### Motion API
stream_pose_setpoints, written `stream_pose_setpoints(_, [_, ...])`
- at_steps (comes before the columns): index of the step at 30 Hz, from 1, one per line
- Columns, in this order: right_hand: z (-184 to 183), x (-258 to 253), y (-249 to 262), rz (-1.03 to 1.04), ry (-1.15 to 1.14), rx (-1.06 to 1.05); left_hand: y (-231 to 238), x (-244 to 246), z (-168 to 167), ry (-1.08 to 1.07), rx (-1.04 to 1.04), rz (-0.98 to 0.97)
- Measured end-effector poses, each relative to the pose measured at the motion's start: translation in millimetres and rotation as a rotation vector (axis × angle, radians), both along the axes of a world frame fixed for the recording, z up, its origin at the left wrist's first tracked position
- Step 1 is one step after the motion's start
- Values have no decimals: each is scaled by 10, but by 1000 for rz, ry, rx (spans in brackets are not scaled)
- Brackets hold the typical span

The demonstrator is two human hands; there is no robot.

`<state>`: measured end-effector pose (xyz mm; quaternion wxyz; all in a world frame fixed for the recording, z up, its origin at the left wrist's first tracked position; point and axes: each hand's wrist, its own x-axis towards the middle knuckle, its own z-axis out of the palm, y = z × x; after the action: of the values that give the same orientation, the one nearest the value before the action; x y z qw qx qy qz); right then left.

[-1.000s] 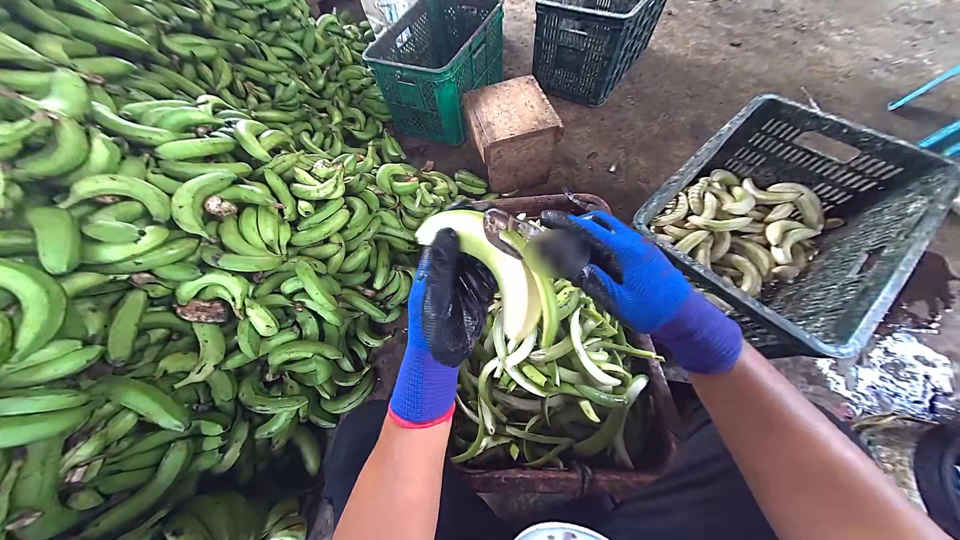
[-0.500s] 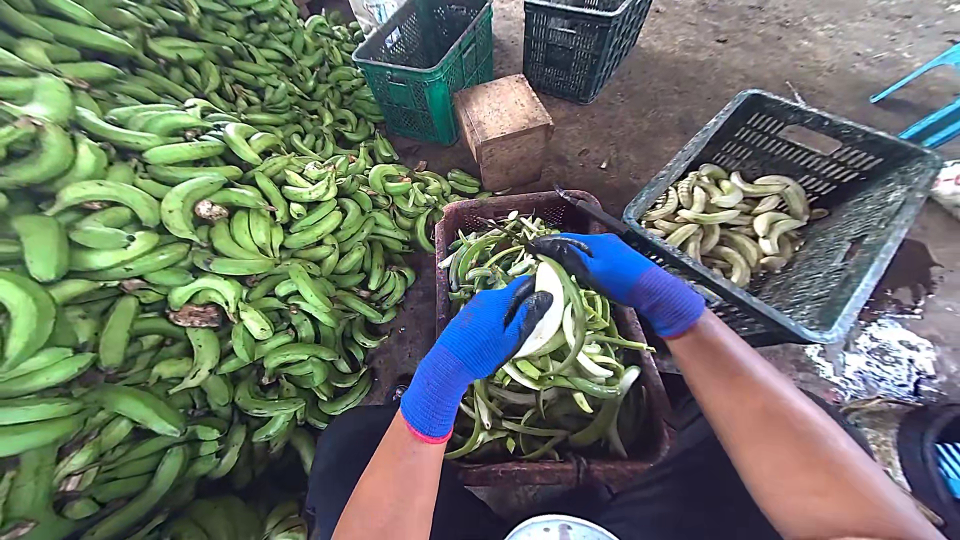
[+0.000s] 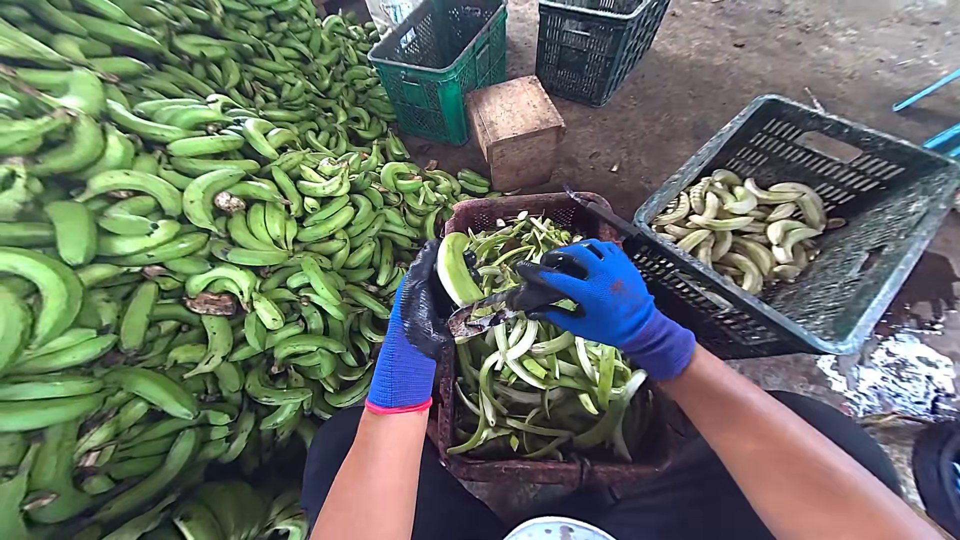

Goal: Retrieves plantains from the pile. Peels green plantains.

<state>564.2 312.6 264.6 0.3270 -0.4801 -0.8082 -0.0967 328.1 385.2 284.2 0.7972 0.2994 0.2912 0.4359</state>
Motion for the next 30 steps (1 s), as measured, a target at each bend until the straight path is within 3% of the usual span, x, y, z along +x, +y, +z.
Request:
stream_pose_setpoints(5, [69,5,6,-50,-62,81,19,-29,34,-127,-92,-16])
stream_pose_setpoints(9, [115,-62,4,-65,-61,1,-66,36,103,-64,-65,105])
stream_pose_setpoints(11, [156,-148,-22,-106,-14,-120,-110,57,88,32,56,139])
stream_pose_setpoints(15, [315,-248,-47,-258,101,-438,-288,162,55,461,366,172])
stream_pose_setpoints(19, [511,-150,49,-329,323,-889,-407,241,170,694,636,-35])
stream_pose_setpoints(22, [369,-45,136,-350,453,-1120,-301,241,46,631,550,-56])
stream_pose_setpoints(24, [301,-7,96,-303,508,-1059,-163,186,-73,371,291,70])
stream_pose_setpoints(26, [245,29,18,-153,432,-867,-75,74,-63,164,106,94])
stream_pose_setpoints(28, [166,51,-53,22,267,-599,-52,-10,-43,92,83,96])
stream_pose_setpoints(30, [91,24,-64,103,105,-340,-101,11,-7,181,113,120])
